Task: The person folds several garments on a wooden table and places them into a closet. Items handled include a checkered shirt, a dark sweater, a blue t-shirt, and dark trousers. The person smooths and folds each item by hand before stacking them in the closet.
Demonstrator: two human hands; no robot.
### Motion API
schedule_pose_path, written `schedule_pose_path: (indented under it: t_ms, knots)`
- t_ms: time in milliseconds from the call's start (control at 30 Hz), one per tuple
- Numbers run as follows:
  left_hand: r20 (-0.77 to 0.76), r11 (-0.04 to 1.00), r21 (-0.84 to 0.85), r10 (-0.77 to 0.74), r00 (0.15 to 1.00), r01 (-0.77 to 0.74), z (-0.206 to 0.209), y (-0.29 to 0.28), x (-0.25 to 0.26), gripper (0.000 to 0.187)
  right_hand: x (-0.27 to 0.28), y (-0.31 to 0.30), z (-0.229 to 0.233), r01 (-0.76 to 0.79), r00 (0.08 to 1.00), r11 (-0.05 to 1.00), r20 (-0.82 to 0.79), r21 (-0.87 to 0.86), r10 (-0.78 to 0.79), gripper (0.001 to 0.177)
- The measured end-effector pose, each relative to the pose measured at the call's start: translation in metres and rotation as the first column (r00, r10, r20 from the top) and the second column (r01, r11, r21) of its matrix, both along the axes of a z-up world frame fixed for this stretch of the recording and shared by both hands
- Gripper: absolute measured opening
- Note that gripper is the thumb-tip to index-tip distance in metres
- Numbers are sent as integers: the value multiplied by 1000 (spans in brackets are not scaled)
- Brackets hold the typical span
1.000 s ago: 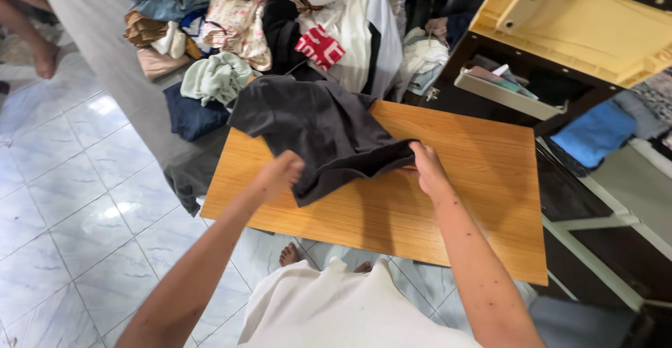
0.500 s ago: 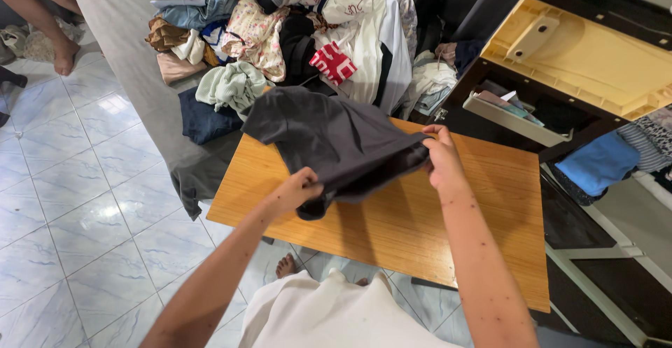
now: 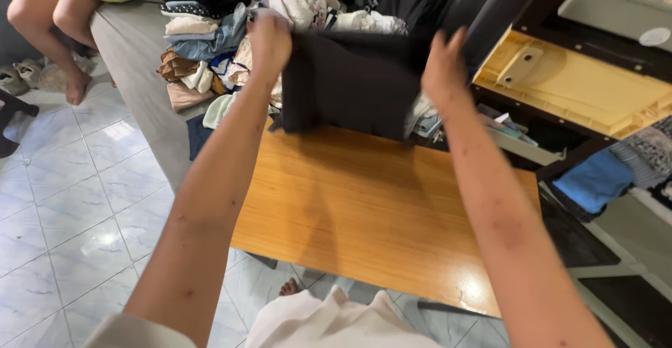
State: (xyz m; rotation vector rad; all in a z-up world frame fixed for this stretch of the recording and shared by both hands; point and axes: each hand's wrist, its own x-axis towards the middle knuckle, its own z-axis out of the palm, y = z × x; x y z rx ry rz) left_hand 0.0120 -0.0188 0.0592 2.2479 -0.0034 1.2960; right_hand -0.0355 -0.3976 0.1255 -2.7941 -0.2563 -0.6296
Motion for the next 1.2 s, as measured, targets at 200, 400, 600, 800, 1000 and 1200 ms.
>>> schedule_pose_path:
  t_ms: [200, 400, 600, 800, 1000, 1200]
  knots:
    - [-27, 964, -151, -223, 974, 217, 54, -34, -111, 5, -65, 4, 42, 252, 950, 967, -184, -27, -253, 105]
    - [-545, 936, -328, -300, 783, 131, -56, -79, -256, 14, -179, -41, -84, 135, 949, 986, -297, 100, -100, 76]
    - [-855, 944, -25, -191, 482, 330, -148, -152, -351, 15, -229, -109, -244, 269, 928, 955, -298, 124, -222, 35]
    - [-919, 834, -130, -305, 250, 537, -151, -222, -348, 22, -215, -189, -313, 219, 965, 961, -185, 168, -187, 33]
    - [-918, 532, -266, -394, -42, 804, -151, -288, -356, 28, -185, -267, -308, 315, 919, 942, -284, 113, -273, 33]
    - [-714, 757, -48, -482, 508, 651, -167, -252, -299, 21, -202, -236, -262, 562, 824, 818, -7, -124, -567, 42]
